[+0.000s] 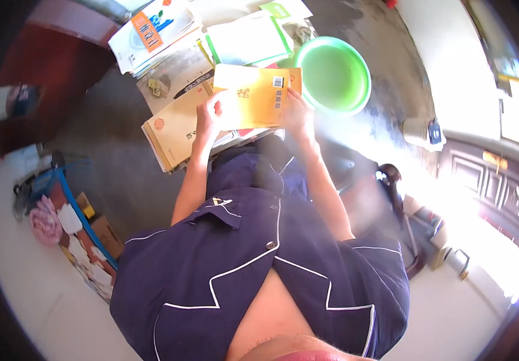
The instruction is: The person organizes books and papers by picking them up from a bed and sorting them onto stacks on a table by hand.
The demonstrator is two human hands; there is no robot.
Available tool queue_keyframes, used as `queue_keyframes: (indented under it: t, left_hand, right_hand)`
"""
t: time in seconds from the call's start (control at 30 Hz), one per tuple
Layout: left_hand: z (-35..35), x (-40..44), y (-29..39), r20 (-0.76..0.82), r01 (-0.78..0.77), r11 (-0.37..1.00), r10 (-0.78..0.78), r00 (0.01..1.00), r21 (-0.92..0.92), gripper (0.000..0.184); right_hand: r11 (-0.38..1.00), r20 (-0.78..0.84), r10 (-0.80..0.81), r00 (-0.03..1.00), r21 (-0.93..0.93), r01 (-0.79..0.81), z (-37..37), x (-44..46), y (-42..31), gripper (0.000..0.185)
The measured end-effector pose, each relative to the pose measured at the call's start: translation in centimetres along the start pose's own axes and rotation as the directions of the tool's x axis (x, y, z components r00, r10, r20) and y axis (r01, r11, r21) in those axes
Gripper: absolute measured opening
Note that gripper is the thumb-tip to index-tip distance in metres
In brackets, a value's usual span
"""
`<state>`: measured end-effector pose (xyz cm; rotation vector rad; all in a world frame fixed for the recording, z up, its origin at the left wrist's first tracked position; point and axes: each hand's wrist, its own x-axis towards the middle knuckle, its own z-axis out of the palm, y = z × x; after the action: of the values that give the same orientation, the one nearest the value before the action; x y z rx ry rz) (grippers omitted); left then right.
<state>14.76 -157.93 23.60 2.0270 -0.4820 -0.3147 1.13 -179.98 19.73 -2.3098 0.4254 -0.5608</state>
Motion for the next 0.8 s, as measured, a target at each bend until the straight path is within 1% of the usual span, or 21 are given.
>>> queue_keyframes:
  t: [0.03,0.07,0.13,0.17,0.2,0.27,0.33,0.4,0.43,0.47,0.53,0.57,0.67,0.77,0.8]
  left_hand:
    - [0.1,0.6,0.3,-0.013,0.006,1.000,-0.006,1.000,0.006,0.038]
    - [0.3,1.4,0.4,-0.030,0.011,1.000,-0.011,0.999,0.014,0.040]
    - [0.9,2.8,-0.2,-0.106,0.045,0.999,-0.042,0.993,0.020,0.037]
    - [1.4,3.5,-0.7,-0.159,0.003,0.999,0.004,0.987,0.041,0.035]
    - [1.8,4.4,-0.9,-0.210,-0.037,0.997,0.051,0.976,0.067,0.034]
    - [2.0,5.8,0.7,-0.251,0.006,0.999,0.006,0.968,0.049,0.030]
    - [2.7,7.5,0.5,-0.295,0.022,1.000,-0.022,0.955,-0.005,0.028]
    - [3.5,9.5,0.1,-0.306,0.057,0.998,-0.054,0.951,0.000,0.026]
    - [4.0,10.4,0.0,-0.306,0.087,0.996,-0.083,0.949,0.000,0.025]
    - [4.5,11.3,-0.3,-0.312,0.094,0.996,-0.090,0.946,-0.001,0.025]
    - [5.6,13.0,-1.4,-0.333,0.128,0.991,-0.109,0.937,0.037,0.024]
    - [6.3,13.7,-2.0,-0.339,0.138,0.990,-0.118,0.934,0.036,0.024]
    - [7.5,16.0,-2.9,-0.352,0.167,0.985,-0.145,0.925,0.032,0.023]
    - [8.1,17.5,-3.3,-0.377,0.177,0.982,-0.140,0.916,0.066,0.023]
    - [8.6,17.9,-3.8,-0.379,0.176,0.980,-0.130,0.916,0.090,0.025]
  right_hand:
    - [1.000,-0.003,0.007,1.000,0.002,-0.007,0.0,1.2,0.3,0.040]
    - [1.000,0.031,-0.019,0.999,0.017,0.019,0.1,2.6,0.5,0.040]
    - [0.992,0.027,-0.060,0.998,0.115,0.056,0.5,5.5,1.1,0.040]
    - [0.992,0.027,-0.100,0.995,0.086,0.097,0.6,6.7,1.3,0.040]
    - [0.987,0.054,-0.126,0.991,0.104,0.120,0.6,8.2,1.6,0.040]
    - [0.978,0.096,-0.155,0.983,0.152,0.139,0.6,10.8,2.1,0.040]
    - [0.972,0.147,-0.153,0.977,0.202,0.121,1.3,13.3,3.6,0.041]
    - [0.966,0.228,-0.250,0.941,0.123,0.227,2.4,16.0,5.5,0.042]
    - [0.958,0.193,-0.213,0.958,0.233,0.166,2.2,16.7,5.7,0.042]
    - [0.957,0.201,-0.216,0.955,0.237,0.167,2.4,17.5,5.9,0.042]
    - [0.962,0.237,-0.160,0.958,0.256,0.097,3.6,19.2,7.3,0.041]
    - [0.959,0.217,-0.187,0.958,0.252,0.130,4.1,19.8,7.9,0.040]
    - [0.962,0.220,-0.168,0.961,0.248,0.112,5.8,21.5,9.5,0.039]
    - [0.950,0.196,-0.191,0.962,0.285,0.130,7.3,22.8,10.6,0.040]
    - [0.947,0.201,-0.196,0.960,0.292,0.132,7.9,23.1,11.0,0.040]
